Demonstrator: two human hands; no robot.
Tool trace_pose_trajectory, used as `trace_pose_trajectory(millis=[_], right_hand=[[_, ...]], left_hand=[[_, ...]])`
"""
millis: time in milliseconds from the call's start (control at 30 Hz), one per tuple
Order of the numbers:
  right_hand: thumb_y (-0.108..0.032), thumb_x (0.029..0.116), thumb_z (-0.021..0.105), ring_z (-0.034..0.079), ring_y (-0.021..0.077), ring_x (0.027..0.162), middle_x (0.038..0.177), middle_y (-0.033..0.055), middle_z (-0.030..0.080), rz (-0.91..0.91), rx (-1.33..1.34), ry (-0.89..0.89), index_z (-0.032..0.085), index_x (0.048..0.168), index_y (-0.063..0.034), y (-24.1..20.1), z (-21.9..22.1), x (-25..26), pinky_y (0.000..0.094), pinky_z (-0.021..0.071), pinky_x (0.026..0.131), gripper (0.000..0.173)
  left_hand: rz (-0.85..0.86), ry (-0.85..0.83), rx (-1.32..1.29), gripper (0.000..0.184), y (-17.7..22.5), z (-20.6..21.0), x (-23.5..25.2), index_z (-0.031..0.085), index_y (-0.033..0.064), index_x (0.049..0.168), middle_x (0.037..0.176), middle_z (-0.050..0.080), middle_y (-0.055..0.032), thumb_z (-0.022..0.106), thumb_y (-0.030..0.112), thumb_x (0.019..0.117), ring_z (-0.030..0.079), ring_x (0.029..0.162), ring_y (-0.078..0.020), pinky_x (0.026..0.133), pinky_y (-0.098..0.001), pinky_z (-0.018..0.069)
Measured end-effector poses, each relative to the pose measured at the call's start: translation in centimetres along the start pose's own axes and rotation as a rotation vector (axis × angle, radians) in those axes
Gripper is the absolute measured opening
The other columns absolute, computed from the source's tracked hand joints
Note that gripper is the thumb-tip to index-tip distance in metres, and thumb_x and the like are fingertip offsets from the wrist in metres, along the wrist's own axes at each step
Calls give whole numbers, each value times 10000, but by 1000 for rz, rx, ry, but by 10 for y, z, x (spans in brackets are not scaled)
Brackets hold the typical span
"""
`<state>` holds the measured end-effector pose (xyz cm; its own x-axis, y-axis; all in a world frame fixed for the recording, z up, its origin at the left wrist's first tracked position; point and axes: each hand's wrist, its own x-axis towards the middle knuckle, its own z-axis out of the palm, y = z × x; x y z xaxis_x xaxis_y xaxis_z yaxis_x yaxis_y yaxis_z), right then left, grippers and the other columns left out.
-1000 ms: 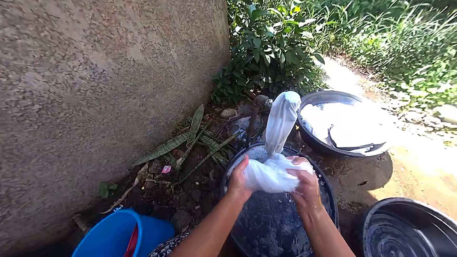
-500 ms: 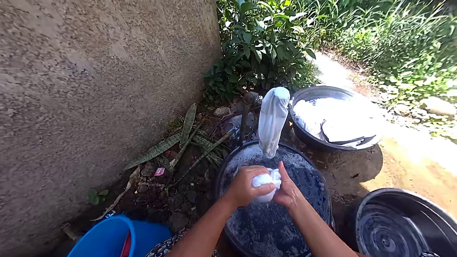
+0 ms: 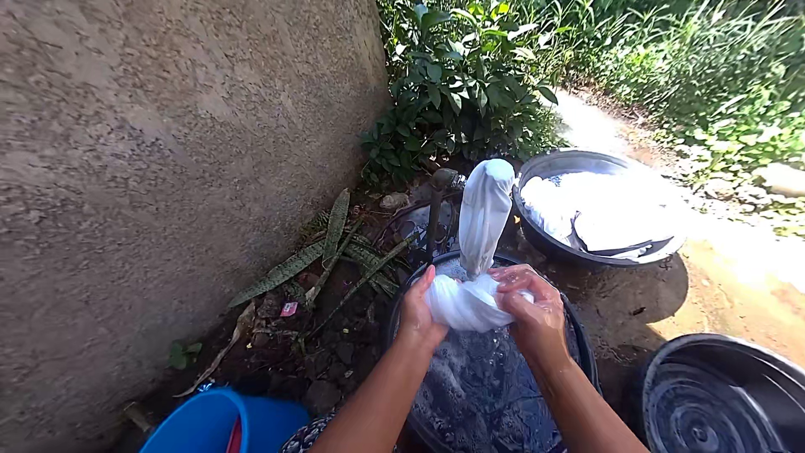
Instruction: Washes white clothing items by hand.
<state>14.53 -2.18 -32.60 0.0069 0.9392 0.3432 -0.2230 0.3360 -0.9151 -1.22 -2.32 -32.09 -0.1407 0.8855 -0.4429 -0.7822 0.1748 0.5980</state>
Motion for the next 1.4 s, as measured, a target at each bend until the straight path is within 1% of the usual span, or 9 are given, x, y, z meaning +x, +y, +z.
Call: trace_pose_trajectory(millis=[100,233,367,467,567,733,833,1133,1400], right_hand=[[-132,899,614,658,258,1194,1046,102,758,-303,-400,-370,702,790,-67,-16,-2,-7,420,505,1068,154],[-158,923,644,707,245,1060,955,67,758,-610,-689,-655,706,836,-109,-34,-1,-35,385,561,977,119],[-291,1011,644,692,255,995,866,62,692,-757,-757,-781,678,826,-126,-33,-5,-66,368,567,944,250],[-100,1000,550,642,247,864,806,44,637,-803,-824,-851,692,851,-132,-25,-6,-83,376,552,841,209],[-53,977,531,618,226,804,799,32,631,-811,-941,-963,709,838,-134,-16,-6,-95,363,529,737,241],[-25,967,530,664,232,901,904,52,695,-840,-1119,-1184,753,935,-96,5,-7,-115,379,521,747,236],[-2,938,563,684,246,915,916,77,715,-818,-1159,-1264,759,921,-59,17,-8,-122,391,535,737,205],[30,890,620,718,301,982,951,137,738,-752,-1211,-1277,759,903,3,36,-15,-151,444,582,785,142],[2,909,593,701,277,921,890,108,718,-766,-1198,-1279,755,864,-16,52,-24,-171,410,565,741,169]], left_hand=[[-256,5,-4,468,-11,-10,0,588,29,1021,836,663,-131,316,399,1109,679,777,-237,726,-414,589],[-551,-158,133,540,-25,-12,-6,557,105,755,592,589,-27,252,364,1117,610,536,-110,529,-258,538],[-742,-521,301,552,-39,-13,4,549,151,739,615,614,-8,154,285,1101,660,630,-142,708,-351,601],[-805,-585,428,451,-53,-5,4,539,162,721,601,598,14,249,187,1066,627,583,-105,614,-284,564],[-823,-543,606,375,-68,0,-1,534,143,759,606,551,27,328,150,1073,579,552,-87,556,-254,528],[-716,-684,1175,366,-79,4,4,602,87,825,667,584,34,402,238,1092,598,616,-79,641,-264,525],[-642,-742,1409,396,-84,9,6,623,47,844,726,594,-2,415,275,1093,583,666,-95,682,-302,497],[-545,-827,1704,423,-109,8,-4,661,-47,916,910,650,-158,427,263,1084,615,869,-251,829,-468,480],[-542,-886,1809,429,-130,-3,-9,674,-69,981,1006,664,-210,422,261,1089,629,981,-311,899,-511,475]])
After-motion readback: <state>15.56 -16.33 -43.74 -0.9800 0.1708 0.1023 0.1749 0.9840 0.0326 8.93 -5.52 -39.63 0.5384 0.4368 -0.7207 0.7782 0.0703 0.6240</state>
